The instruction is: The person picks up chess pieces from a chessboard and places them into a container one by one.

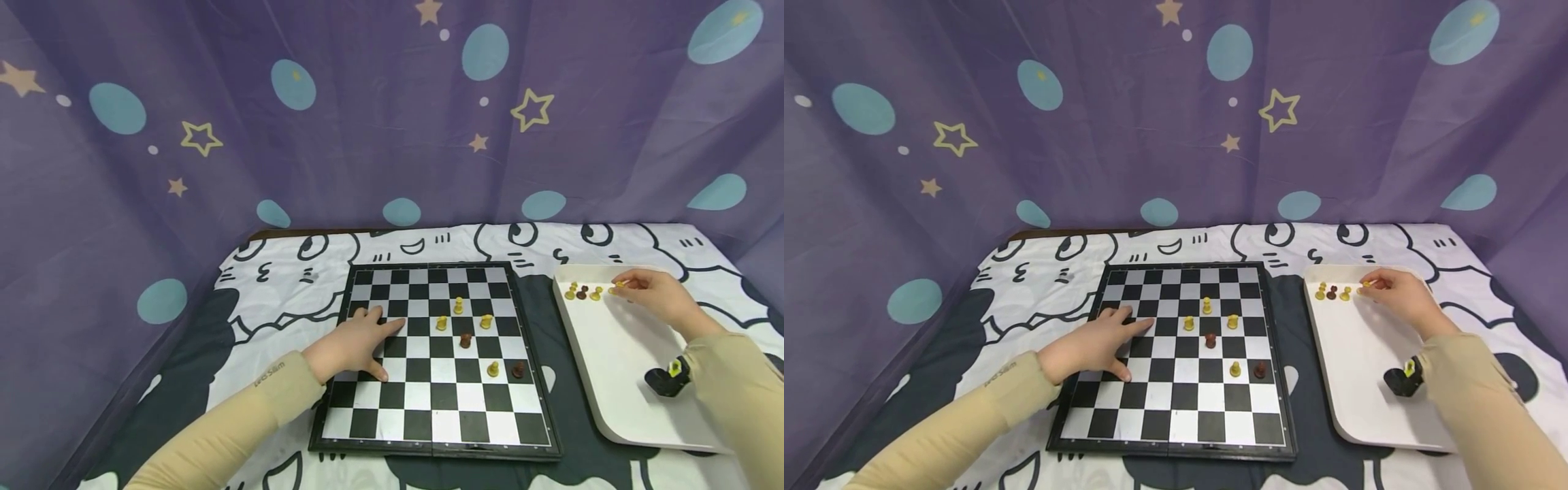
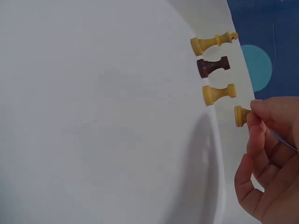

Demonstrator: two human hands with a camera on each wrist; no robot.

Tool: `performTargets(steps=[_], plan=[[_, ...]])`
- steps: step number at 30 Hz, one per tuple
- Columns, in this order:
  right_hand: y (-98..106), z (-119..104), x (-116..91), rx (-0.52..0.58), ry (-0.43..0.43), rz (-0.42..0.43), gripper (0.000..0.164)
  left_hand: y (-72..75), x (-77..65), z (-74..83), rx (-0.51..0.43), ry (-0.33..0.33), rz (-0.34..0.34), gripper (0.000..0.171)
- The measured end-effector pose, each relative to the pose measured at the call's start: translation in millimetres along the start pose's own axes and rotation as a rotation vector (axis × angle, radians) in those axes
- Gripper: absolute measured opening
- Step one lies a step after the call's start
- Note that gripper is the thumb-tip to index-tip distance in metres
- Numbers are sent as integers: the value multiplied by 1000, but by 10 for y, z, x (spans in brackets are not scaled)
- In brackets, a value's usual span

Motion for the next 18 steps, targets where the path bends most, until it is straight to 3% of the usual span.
performTargets(steps=[18], plan=[[-126, 54, 76, -7, 17, -32, 31, 4, 1, 9, 16, -9, 2, 96]])
Point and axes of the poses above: each hand's wrist, its own x-axis towards the middle knuckle, its own y-axis out of the back of the hand, z = x × y, the point moved 6 cm from there along x, towards the middle knuckle, and after that the axes turned 9 degrees about -y, right-handed, at the moved point
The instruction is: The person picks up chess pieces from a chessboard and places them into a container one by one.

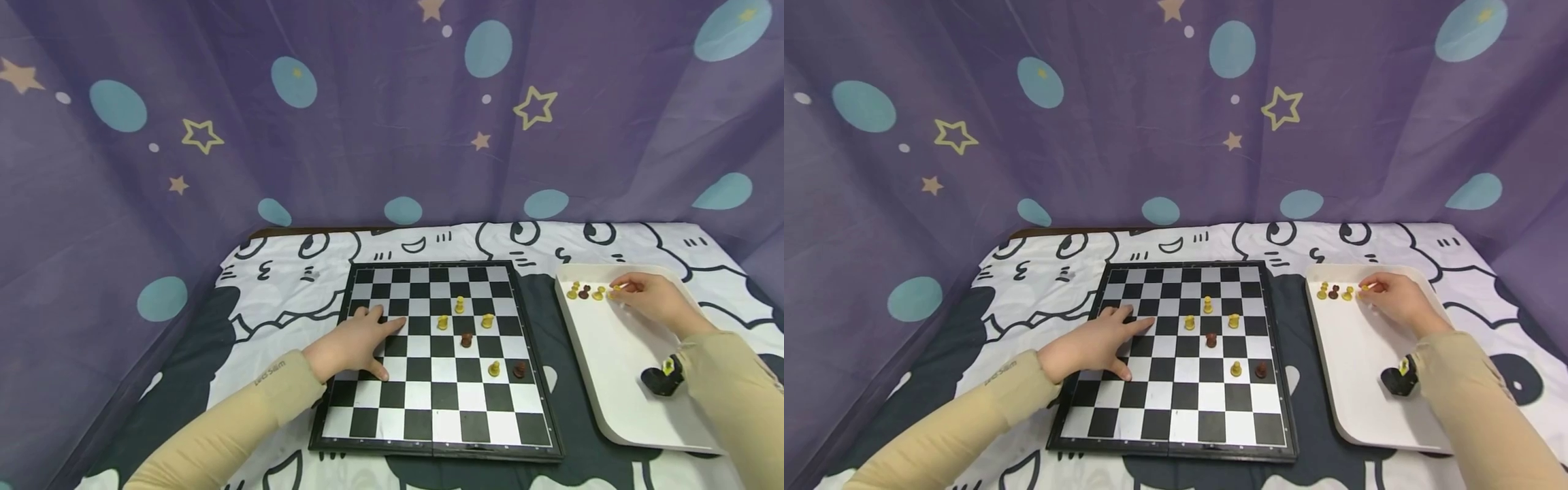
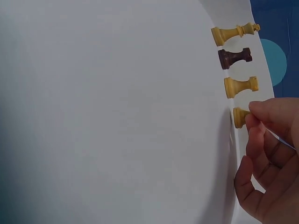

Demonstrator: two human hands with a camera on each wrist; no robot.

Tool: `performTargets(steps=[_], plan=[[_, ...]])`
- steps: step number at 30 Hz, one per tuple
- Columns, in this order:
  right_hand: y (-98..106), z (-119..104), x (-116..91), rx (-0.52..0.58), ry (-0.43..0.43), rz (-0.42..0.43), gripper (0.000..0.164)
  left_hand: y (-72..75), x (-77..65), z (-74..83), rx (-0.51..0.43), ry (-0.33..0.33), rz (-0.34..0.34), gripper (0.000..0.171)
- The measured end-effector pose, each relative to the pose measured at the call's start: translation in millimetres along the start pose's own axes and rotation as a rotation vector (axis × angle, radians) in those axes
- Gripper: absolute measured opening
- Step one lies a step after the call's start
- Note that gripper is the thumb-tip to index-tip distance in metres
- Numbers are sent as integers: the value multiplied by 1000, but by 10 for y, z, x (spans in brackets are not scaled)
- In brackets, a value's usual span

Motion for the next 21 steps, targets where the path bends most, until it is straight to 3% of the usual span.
performTargets(steps=[21], plan=[[1, 25, 4, -47, 13, -11, 29, 32, -23, 28, -17, -1, -1, 95]])
Point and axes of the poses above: each hand's wrist, its own x-axis towards the middle knuckle, its own y-axis out of the back of the hand, z = x × y, the point moved 6 cm from there along x, towards the middle knuckle, and after that the axes turned 9 degrees about -y, right-handed, at the moved point
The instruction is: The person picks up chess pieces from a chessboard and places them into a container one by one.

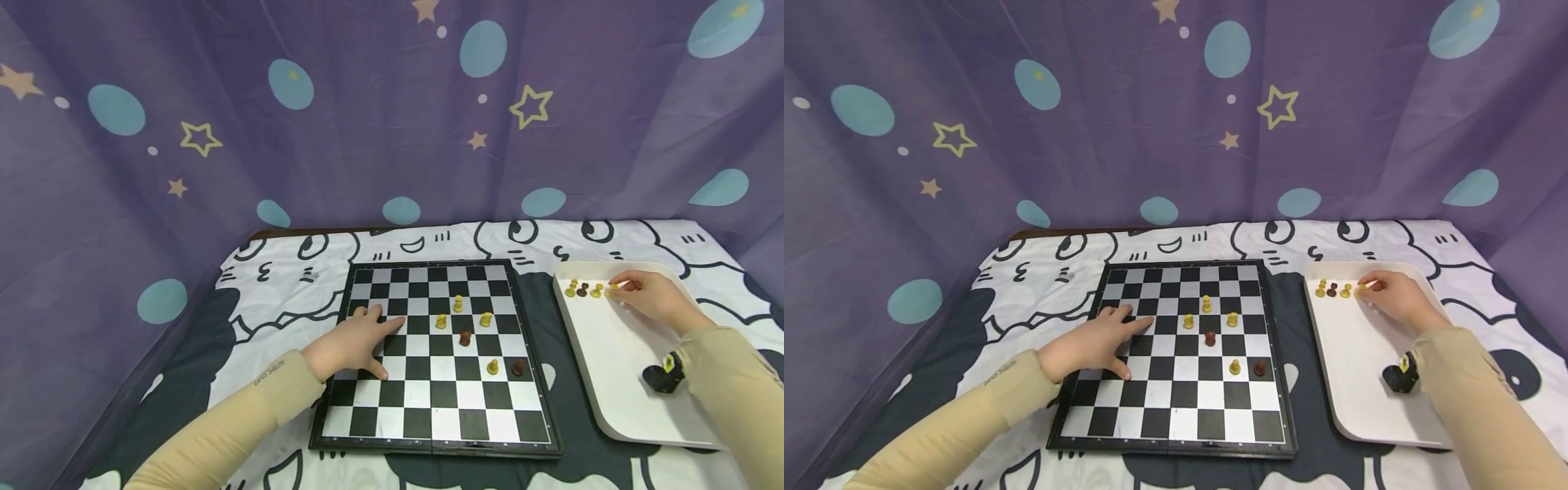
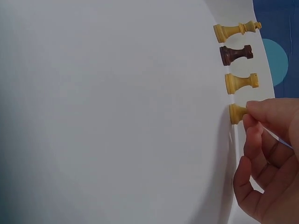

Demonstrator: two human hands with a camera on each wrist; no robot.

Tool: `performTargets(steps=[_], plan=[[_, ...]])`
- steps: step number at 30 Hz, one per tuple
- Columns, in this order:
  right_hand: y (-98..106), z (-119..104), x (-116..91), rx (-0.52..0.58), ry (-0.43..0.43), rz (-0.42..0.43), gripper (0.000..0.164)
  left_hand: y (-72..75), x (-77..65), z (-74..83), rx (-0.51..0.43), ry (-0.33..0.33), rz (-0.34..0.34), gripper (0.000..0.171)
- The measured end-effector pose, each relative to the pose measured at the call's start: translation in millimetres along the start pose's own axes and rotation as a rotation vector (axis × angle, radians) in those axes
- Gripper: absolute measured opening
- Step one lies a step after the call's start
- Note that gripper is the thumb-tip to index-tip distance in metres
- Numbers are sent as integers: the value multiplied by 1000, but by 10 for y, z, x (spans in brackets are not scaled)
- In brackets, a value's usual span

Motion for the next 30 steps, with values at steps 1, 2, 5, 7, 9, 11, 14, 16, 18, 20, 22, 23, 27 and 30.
performTargets(steps=[1, 2, 5, 7, 9, 11, 14, 16, 18, 20, 22, 23, 27, 30], plan=[[12, 0, -4, -3, 2, 1, 29, 1, 0, -1, 1, 0, 0, 95], [25, 0, -8, -9, 6, 6, 29, 3, 2, -3, 2, 0, 1, 95], [60, 8, -17, -24, 15, 22, 27, 3, 4, -6, 0, 0, 2, 95], [77, 9, -28, -20, 21, 28, 26, -6, 8, -14, 0, 1, 1, 95], [90, -2, -44, -7, 23, 29, 26, -14, 10, -18, -2, 4, -1, 95], [104, -23, -58, 7, 24, 21, 27, -19, 10, -22, -3, 7, -4, 95], [132, -67, -77, 12, 25, 17, 28, -23, 9, -24, -5, 9, -4, 95], [150, -96, -87, 10, 18, 12, 29, -23, 10, -24, -4, 9, -1, 95], [163, -126, -98, 6, 10, 8, 31, -23, 12, -24, -2, 7, 2, 95], [166, -144, -106, 9, 1, -2, 33, -23, 14, -24, 2, 7, 3, 96], [165, -169, -116, 16, 4, -8, 34, -23, 15, -24, 4, 7, 2, 96], [163, -184, -121, 22, 8, -11, 34, -25, 15, -24, 4, 7, 2, 96], [157, -251, -145, 47, 28, -7, 32, -31, 13, -26, 5, 9, 2, 96], [150, -303, -162, 61, 39, -8, 31, -32, 10, -28, 5, 9, 4, 96]])
Point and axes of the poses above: each hand's wrist, its own x-axis towards the middle knuckle, its own y-axis out of the back of the hand, z = x × y, the point moved 6 cm from there along x, towards the middle knuckle, and after that the axes turned 9 degrees about -y, right-handed, at the moved point
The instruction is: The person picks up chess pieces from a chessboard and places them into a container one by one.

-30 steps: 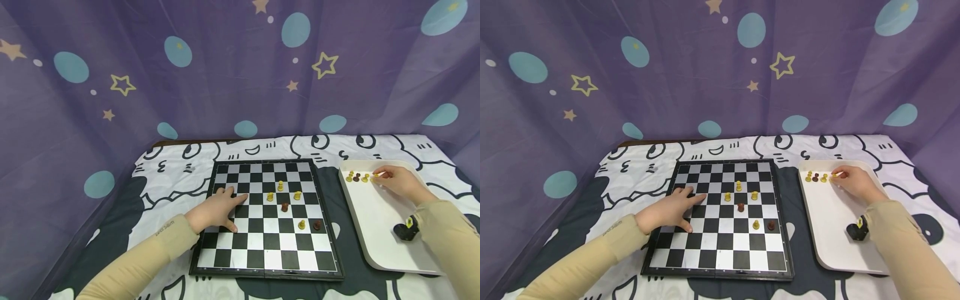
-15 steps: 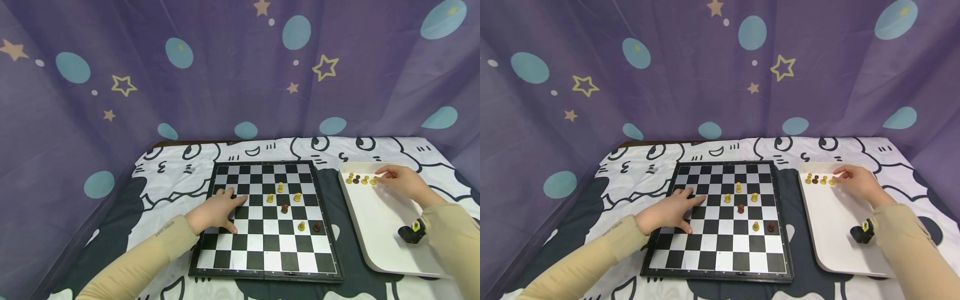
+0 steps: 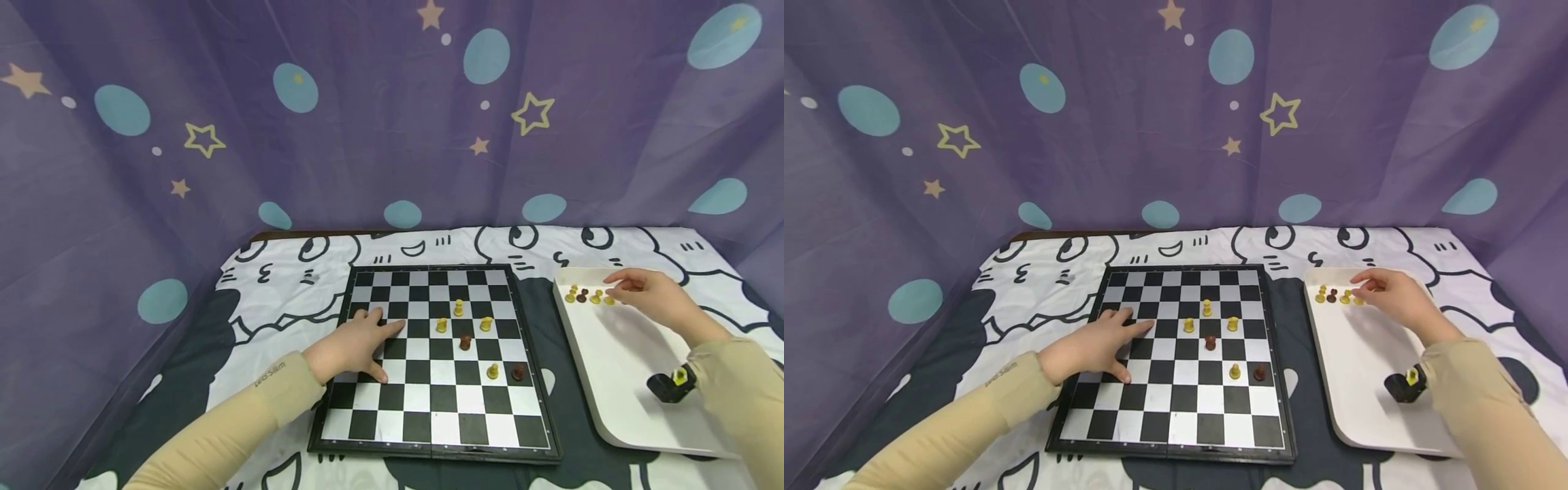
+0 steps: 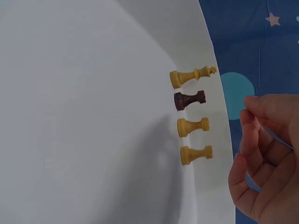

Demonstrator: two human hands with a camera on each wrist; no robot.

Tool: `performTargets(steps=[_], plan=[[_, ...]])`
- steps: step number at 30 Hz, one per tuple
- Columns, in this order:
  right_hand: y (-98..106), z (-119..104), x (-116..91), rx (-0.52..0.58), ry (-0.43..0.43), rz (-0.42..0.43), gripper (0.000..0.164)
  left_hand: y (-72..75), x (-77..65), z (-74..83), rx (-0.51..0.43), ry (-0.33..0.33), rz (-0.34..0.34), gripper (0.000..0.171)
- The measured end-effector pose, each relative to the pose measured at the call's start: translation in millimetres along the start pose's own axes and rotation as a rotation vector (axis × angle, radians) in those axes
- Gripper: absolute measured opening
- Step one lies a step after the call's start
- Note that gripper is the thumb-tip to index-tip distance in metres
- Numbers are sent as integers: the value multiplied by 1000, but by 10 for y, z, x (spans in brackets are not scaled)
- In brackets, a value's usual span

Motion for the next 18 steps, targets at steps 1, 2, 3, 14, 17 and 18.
performTargets(steps=[1, 2, 3, 14, 17, 18], plan=[[-5, -16, -7, 3, 4, 0, 31, -2, 0, 0, -1, 0, -1, 96], [-11, -32, -14, 7, 7, -2, 31, -4, 0, 0, -1, 1, -1, 96], [-15, -48, -22, 10, 12, -1, 31, -6, 0, 0, -1, 1, -2, 96], [-68, -279, -137, 47, 115, 9, 24, -14, 3, 1, 3, 1, -3, 96], [-71, -370, -164, 68, 147, 1, 23, -13, 7, -4, 5, 4, -5, 96], [-76, -401, -172, 74, 158, -4, 22, -12, 7, -5, 6, 5, -5, 96]])
Point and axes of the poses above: each hand's wrist, its own x-axis towards the middle knuckle, its own y-axis out of the back of the hand, z = x × y, the point moved 6 cm from there along x, towards the middle knuckle, and after that the axes turned 9 degrees about -y, right-handed, at the moved point
